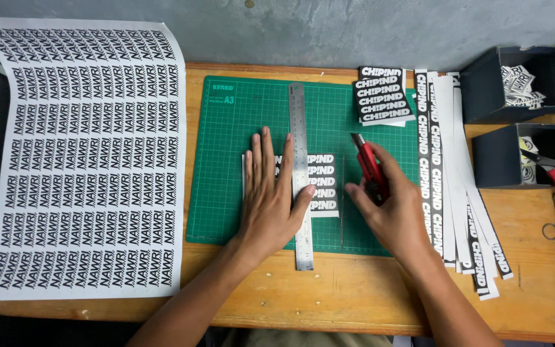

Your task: The person uses a metal ruler and a red utility knife to cut a sheet of printed stickers on a green cutting mat. They align the ruler and slice through the material to separate individual sticker units, then stack the cut pieces to the side.

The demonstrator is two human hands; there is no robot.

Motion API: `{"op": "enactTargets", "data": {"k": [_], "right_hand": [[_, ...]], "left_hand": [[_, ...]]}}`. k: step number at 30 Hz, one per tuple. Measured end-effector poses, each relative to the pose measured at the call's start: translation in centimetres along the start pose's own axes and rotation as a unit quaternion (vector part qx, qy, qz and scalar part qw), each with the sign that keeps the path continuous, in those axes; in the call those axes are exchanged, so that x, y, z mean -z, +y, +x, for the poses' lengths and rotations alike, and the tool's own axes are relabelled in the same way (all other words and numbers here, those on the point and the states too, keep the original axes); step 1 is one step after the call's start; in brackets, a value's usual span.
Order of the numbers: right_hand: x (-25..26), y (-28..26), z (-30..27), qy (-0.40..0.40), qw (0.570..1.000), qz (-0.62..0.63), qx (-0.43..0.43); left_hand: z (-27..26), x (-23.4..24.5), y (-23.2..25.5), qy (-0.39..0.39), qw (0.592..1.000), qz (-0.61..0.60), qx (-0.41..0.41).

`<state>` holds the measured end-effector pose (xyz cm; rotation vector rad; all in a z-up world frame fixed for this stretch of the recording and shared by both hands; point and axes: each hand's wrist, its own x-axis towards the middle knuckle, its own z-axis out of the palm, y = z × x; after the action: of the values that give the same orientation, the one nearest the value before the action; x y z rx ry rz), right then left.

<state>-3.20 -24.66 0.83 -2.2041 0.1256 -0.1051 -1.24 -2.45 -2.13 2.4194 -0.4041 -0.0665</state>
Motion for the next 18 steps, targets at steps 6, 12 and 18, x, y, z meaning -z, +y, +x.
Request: {"op": "enactTargets", "data": {"k": [6, 12, 18], "right_hand": [[-0.4, -0.6, 0.1, -0.099, 0.993, -0.072, 0.001], [0.8, 0.1, 0.6, 0.029, 0.996, -0.080, 0.017], [0.0, 3.1, 0.4, -0.026, 0.996, -0.067, -0.058]], "left_hand": [[-0.1, -0.1, -0.5, 0.020, 0.998, -0.065, 0.010], [-0.3, 1.6, -0.4, -0.032, 0.997, -0.068, 0.007], [-0.8, 3.5, -2.7, -0.130, 0.988, 0.064, -0.054]]}}
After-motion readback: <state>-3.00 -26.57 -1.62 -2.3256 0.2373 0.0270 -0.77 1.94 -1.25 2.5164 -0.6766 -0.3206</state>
